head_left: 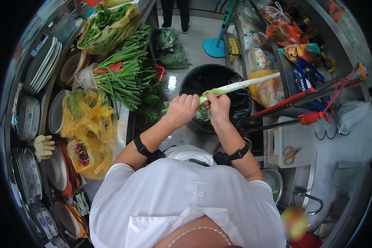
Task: The person trims the root ends off several long green onions using scissors and discards the trimmings into a trash bin. The cleaned green onions are placed into a metal bowl in the sink. The person repeats this process for multiple green onions throughout the clip.
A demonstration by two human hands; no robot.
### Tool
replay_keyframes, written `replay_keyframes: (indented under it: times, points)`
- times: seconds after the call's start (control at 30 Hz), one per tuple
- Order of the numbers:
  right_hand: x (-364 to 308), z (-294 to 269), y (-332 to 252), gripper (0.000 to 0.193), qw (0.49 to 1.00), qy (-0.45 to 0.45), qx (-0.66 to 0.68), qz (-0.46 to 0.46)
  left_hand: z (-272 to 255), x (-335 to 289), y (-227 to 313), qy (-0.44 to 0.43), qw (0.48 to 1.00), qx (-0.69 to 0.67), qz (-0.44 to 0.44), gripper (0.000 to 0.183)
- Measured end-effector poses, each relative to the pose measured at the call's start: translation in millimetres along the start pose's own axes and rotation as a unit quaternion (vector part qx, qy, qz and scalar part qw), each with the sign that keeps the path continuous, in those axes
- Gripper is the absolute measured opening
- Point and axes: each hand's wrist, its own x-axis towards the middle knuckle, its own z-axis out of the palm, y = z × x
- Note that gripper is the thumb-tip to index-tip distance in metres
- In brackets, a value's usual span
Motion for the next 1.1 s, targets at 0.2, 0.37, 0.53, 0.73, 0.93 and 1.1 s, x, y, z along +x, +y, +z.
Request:
replay_keyframes:
  times: [0.2, 0.37, 0.53, 0.73, 0.93, 1.1]
  points:
    - [6.1, 4.4, 14.1, 0.055, 0.979, 0.151, -0.106, -0.086, -0.7, 4.3, -28.3, 0.021, 0.991, 0.094, 0.09, 0.026]
    - [0.7, -9.3, 13.6, 0.061, 0.78, 0.144, -0.491, -0.36, -4.5, 3.3, -38.4, -0.012, 0.983, 0.107, 0.15, 0.031]
    - [3.9, -8.2, 20.7, 0.018, 0.791, 0.016, -0.509, -0.338, -2.3, 1.3, -51.7, 0.015, 0.969, 0.128, 0.213, 0.032]
    - [15.2, -3.8, 32.3, 0.017, 0.759, 0.049, -0.585, -0.281, 2.9, 0.8, -61.1, 0.035, 0.951, 0.141, 0.275, 0.031]
    - [33.4, -16.4, 40.3, 0.028, 0.803, 0.08, -0.545, -0.226, 1.7, -1.1, -56.3, 0.024, 0.94, 0.156, 0.303, 0.033]
    - [66.0, -44.4, 26.9, 0.037, 0.968, 0.22, -0.117, -0.027, -2.0, -15.5, -57.6, -0.029, 0.978, 0.124, 0.165, 0.03]
